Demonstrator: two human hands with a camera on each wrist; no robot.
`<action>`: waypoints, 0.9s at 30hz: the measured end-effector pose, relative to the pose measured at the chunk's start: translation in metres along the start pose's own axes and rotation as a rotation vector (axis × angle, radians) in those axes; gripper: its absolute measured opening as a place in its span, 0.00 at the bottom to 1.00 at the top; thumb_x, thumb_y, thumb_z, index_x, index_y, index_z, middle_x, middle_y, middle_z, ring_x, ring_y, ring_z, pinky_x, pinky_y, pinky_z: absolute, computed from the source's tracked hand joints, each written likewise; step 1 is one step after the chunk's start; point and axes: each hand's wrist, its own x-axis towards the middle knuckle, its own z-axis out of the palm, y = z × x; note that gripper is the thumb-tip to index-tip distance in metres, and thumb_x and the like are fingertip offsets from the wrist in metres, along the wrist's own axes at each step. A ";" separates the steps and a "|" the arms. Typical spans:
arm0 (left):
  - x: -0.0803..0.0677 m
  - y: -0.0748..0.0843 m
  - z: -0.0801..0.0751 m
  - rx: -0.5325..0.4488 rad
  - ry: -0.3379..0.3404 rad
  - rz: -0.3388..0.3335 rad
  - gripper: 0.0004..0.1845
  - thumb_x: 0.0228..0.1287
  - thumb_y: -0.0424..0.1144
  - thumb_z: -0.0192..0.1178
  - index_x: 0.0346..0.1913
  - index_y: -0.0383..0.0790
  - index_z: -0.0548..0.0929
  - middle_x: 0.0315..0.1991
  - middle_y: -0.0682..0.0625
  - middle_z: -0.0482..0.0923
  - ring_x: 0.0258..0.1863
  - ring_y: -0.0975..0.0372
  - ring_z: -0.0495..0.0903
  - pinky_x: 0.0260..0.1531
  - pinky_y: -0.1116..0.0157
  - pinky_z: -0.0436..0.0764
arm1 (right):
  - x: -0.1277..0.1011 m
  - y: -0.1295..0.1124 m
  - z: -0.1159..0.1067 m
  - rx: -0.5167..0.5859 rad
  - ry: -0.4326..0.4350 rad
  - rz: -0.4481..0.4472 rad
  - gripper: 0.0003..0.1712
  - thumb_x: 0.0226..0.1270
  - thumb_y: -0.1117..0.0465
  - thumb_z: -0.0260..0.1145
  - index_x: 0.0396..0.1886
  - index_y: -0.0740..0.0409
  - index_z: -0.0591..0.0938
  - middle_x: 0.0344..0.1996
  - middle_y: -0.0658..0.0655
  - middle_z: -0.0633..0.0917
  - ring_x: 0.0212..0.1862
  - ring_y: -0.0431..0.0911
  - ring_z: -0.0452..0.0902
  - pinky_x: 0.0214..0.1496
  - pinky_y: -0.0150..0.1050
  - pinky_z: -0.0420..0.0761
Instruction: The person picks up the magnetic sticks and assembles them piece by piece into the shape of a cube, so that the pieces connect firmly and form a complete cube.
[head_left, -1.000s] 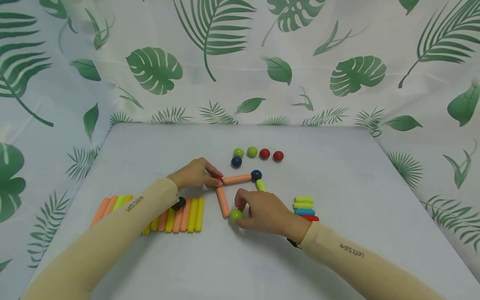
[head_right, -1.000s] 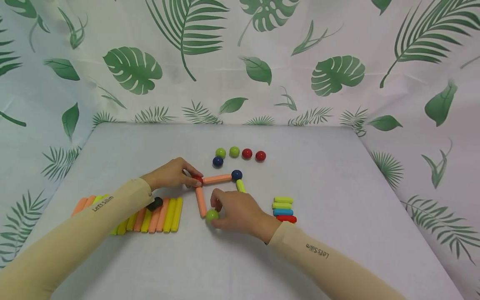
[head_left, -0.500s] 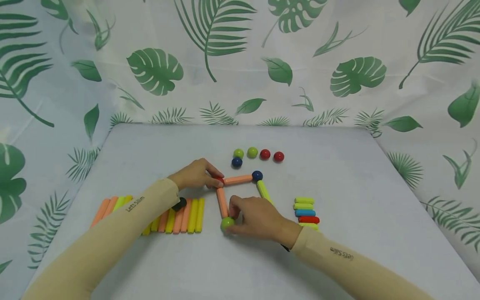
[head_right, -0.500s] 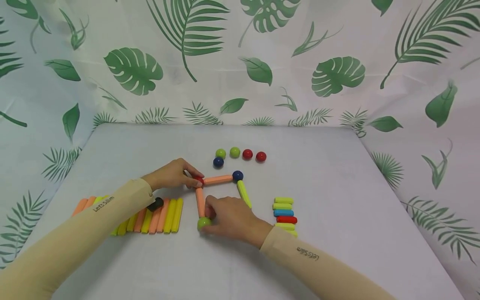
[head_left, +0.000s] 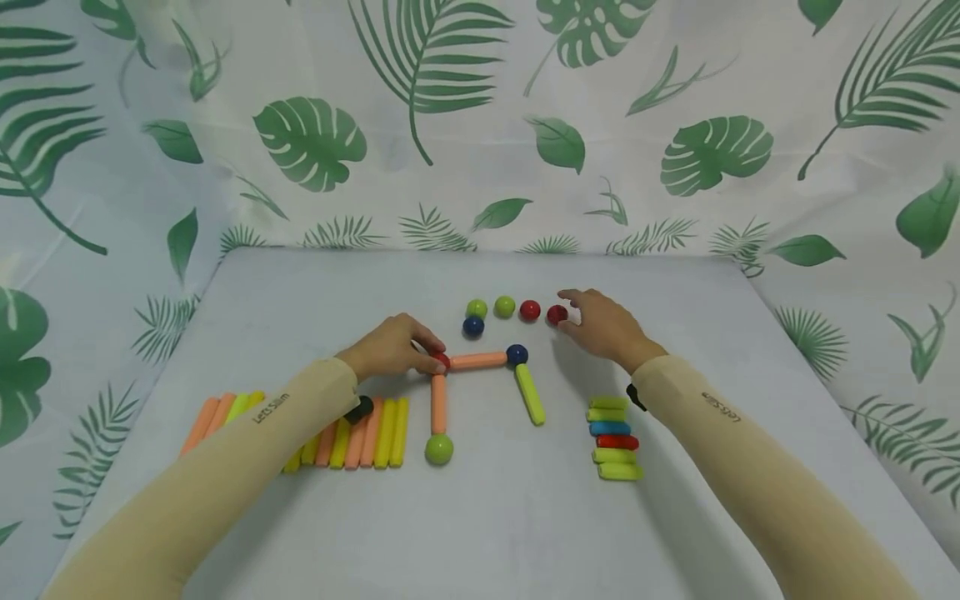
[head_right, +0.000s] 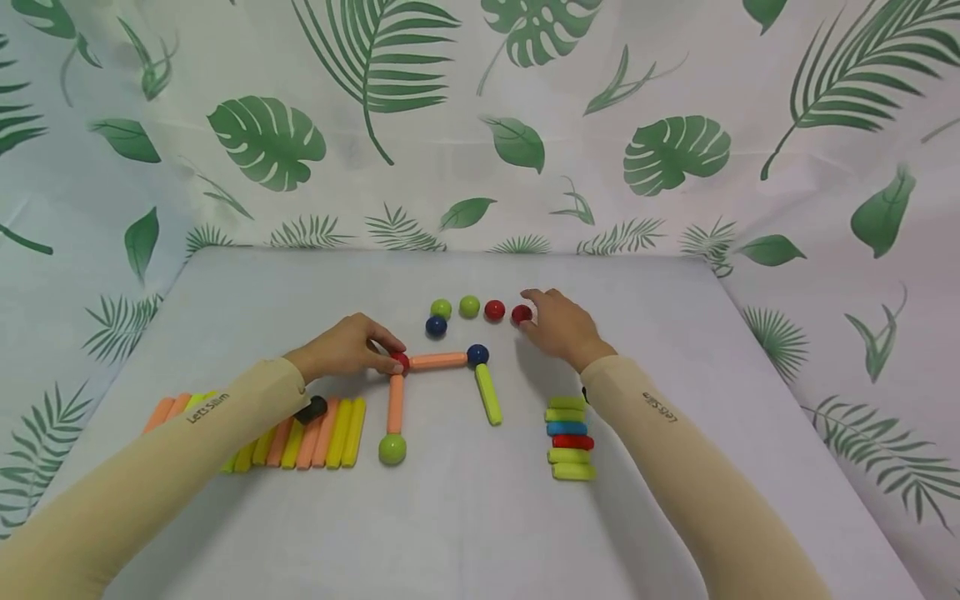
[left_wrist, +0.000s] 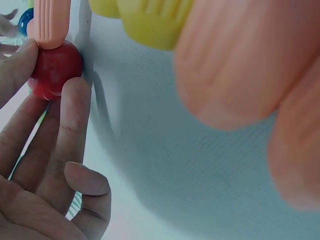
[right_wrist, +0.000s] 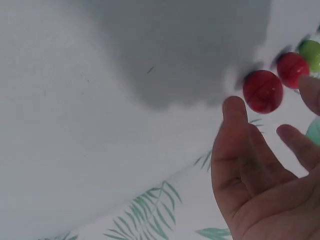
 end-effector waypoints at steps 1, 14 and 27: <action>0.000 0.000 0.000 -0.001 0.000 -0.002 0.20 0.61 0.46 0.74 0.55 0.44 0.88 0.50 0.52 0.84 0.54 0.56 0.76 0.51 0.59 0.76 | 0.002 0.002 0.001 -0.017 -0.027 -0.004 0.31 0.75 0.57 0.62 0.74 0.59 0.70 0.63 0.69 0.76 0.61 0.62 0.73 0.61 0.61 0.74; 0.002 0.000 0.003 -0.013 0.009 -0.014 0.19 0.61 0.47 0.74 0.54 0.46 0.89 0.48 0.52 0.84 0.44 0.57 0.78 0.46 0.61 0.77 | -0.013 -0.001 0.006 -0.066 -0.094 -0.004 0.19 0.68 0.52 0.70 0.52 0.56 0.83 0.40 0.55 0.85 0.40 0.50 0.79 0.42 0.47 0.81; 0.000 0.004 0.002 0.009 -0.004 -0.022 0.18 0.62 0.46 0.73 0.54 0.45 0.88 0.49 0.52 0.84 0.38 0.59 0.79 0.41 0.62 0.77 | -0.084 -0.042 0.011 0.143 -0.471 -0.022 0.14 0.57 0.43 0.78 0.32 0.46 0.86 0.26 0.45 0.85 0.33 0.44 0.77 0.36 0.41 0.76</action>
